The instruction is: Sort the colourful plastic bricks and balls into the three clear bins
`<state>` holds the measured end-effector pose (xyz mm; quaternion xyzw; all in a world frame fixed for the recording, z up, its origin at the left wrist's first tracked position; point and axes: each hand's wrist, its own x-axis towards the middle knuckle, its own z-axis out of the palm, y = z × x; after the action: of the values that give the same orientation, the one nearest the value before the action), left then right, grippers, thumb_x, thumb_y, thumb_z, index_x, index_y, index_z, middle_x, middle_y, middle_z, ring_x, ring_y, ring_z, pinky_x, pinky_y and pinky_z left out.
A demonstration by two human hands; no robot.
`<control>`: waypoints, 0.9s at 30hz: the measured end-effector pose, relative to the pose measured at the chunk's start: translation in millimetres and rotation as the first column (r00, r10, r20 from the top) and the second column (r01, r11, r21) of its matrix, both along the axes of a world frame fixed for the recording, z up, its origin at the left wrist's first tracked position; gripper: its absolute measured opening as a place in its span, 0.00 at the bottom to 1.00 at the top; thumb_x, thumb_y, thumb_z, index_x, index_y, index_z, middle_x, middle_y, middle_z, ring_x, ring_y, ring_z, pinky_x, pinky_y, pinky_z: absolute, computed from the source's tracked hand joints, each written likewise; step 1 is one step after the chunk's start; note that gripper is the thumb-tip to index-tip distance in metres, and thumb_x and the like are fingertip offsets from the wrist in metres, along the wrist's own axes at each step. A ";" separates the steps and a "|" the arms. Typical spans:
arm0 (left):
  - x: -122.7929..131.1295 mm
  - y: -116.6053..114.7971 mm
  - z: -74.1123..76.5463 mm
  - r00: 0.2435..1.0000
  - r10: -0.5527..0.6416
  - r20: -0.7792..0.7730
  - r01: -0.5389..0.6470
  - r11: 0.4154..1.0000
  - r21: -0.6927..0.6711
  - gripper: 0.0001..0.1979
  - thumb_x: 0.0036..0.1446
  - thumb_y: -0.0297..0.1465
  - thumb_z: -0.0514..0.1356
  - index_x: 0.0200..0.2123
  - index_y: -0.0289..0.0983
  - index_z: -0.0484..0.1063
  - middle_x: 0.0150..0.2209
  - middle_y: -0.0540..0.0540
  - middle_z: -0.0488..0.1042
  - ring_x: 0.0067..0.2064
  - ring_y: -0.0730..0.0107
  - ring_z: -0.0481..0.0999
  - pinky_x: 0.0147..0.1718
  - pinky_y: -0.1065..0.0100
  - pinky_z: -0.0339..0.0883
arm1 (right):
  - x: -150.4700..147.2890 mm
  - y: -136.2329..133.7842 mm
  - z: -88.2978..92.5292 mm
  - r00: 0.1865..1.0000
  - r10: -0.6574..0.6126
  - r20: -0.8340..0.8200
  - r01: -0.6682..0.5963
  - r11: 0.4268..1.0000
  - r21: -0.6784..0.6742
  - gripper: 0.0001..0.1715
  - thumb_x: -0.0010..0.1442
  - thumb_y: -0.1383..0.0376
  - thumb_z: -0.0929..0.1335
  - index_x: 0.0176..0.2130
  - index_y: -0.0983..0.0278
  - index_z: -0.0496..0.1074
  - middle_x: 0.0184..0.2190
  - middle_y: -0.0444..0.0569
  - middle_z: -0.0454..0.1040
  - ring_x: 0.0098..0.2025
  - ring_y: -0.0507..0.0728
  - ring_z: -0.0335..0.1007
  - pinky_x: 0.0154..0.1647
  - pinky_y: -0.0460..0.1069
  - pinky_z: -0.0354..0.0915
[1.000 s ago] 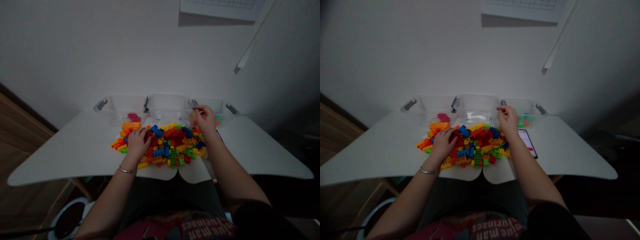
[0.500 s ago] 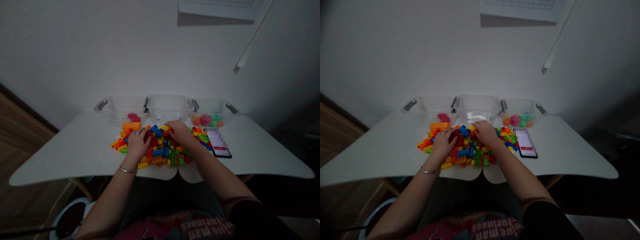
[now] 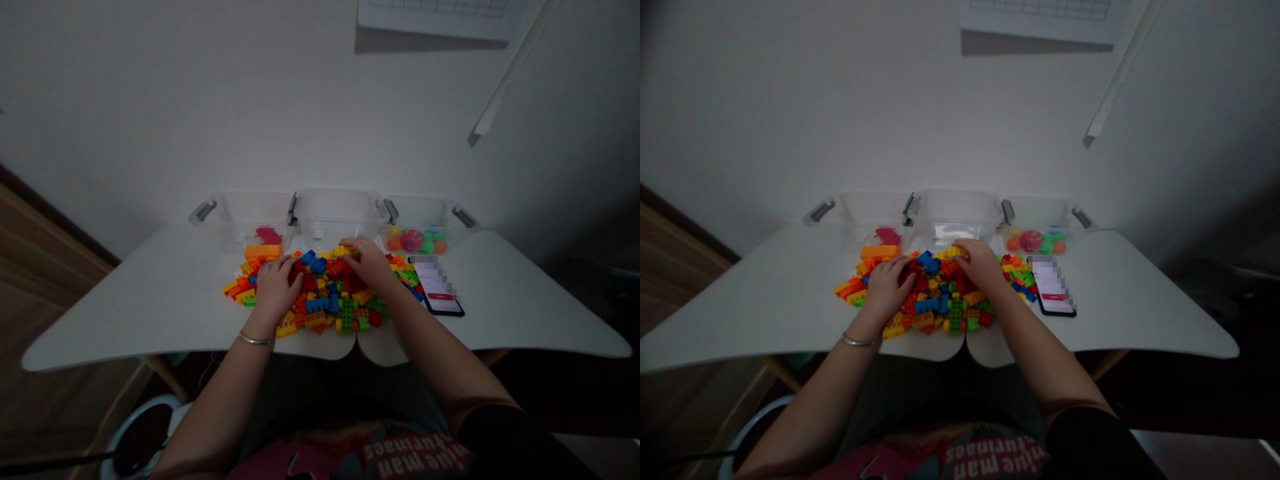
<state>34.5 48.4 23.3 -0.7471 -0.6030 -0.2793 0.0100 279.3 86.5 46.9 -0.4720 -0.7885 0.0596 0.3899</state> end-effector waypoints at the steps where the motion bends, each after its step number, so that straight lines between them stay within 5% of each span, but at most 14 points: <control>1: 0.2 -0.2 0.1 1.000 0.002 -0.002 -0.002 1.000 0.003 0.22 0.62 0.39 0.55 0.57 0.40 0.70 0.58 0.40 0.72 0.58 0.53 0.69 0.58 0.51 0.60 | 0.3 0.0 -0.4 0.998 -0.004 -0.060 0.004 1.000 0.001 0.16 0.59 0.64 0.69 0.48 0.62 0.75 0.50 0.54 0.78 0.54 0.62 0.71 0.60 0.61 0.64; 5: 1.3 -0.2 0.5 1.000 0.008 -0.016 -0.008 1.000 0.014 0.21 0.61 0.36 0.55 0.56 0.40 0.71 0.57 0.40 0.73 0.57 0.53 0.70 0.58 0.51 0.61 | -0.9 -4.0 1.3 0.941 -0.068 -0.330 0.048 0.996 -0.071 0.17 0.58 0.56 0.69 0.44 0.63 0.76 0.48 0.56 0.76 0.50 0.62 0.73 0.53 0.60 0.70; 10: 0.7 1.1 1.5 0.999 0.012 -0.032 -0.011 1.000 0.014 0.20 0.63 0.34 0.52 0.56 0.39 0.71 0.56 0.41 0.73 0.56 0.54 0.71 0.56 0.52 0.62 | -1.9 -14.9 8.5 0.717 -0.234 -0.657 0.032 0.952 -0.304 0.31 0.51 0.45 0.70 0.44 0.65 0.74 0.38 0.53 0.78 0.38 0.60 0.77 0.38 0.56 0.74; 17: 11.1 -6.1 26.9 1.000 0.006 -0.011 -0.005 0.992 0.128 0.19 0.64 0.38 0.53 0.55 0.42 0.72 0.55 0.42 0.76 0.59 0.46 0.67 0.63 0.37 0.46 | -8.2 -36.2 10.4 0.521 -0.244 -0.818 -0.132 0.924 -0.360 0.29 0.46 0.46 0.74 0.41 0.61 0.73 0.37 0.47 0.78 0.37 0.58 0.77 0.41 0.54 0.75; 19: 18.9 -5.8 35.6 0.995 -0.065 0.078 0.056 0.991 0.119 0.20 0.63 0.37 0.56 0.56 0.41 0.72 0.53 0.41 0.77 0.59 0.48 0.67 0.63 0.39 0.51 | -14.8 -43.6 8.7 0.490 -0.213 -0.845 -0.191 0.920 -0.343 0.28 0.46 0.46 0.74 0.41 0.61 0.73 0.37 0.46 0.78 0.38 0.57 0.77 0.41 0.54 0.76; 23: 31.4 -1.8 43.6 0.865 -0.287 0.412 0.307 0.951 0.017 0.18 0.61 0.35 0.56 0.53 0.39 0.73 0.52 0.41 0.77 0.53 0.59 0.74 0.56 0.55 0.66 | -26.6 -52.8 4.7 0.435 -0.169 -0.885 -0.273 0.911 -0.308 0.27 0.47 0.46 0.74 0.40 0.60 0.73 0.38 0.46 0.79 0.39 0.57 0.77 0.41 0.54 0.76; 27: 31.9 -1.0 42.5 0.675 -0.286 0.680 0.457 0.886 -0.081 0.16 0.58 0.38 0.58 0.48 0.39 0.73 0.41 0.44 0.79 0.41 0.64 0.79 0.41 0.63 0.74 | -27.0 -52.6 -0.9 0.501 -0.104 -0.859 -0.278 0.921 -0.274 0.23 0.52 0.48 0.72 0.42 0.59 0.73 0.40 0.47 0.80 0.42 0.58 0.77 0.47 0.56 0.75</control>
<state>66.4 47.4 65.9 -0.7055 -0.4316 -0.4404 -0.3493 252.3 34.0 46.0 -0.4035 -0.4848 0.4565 0.6275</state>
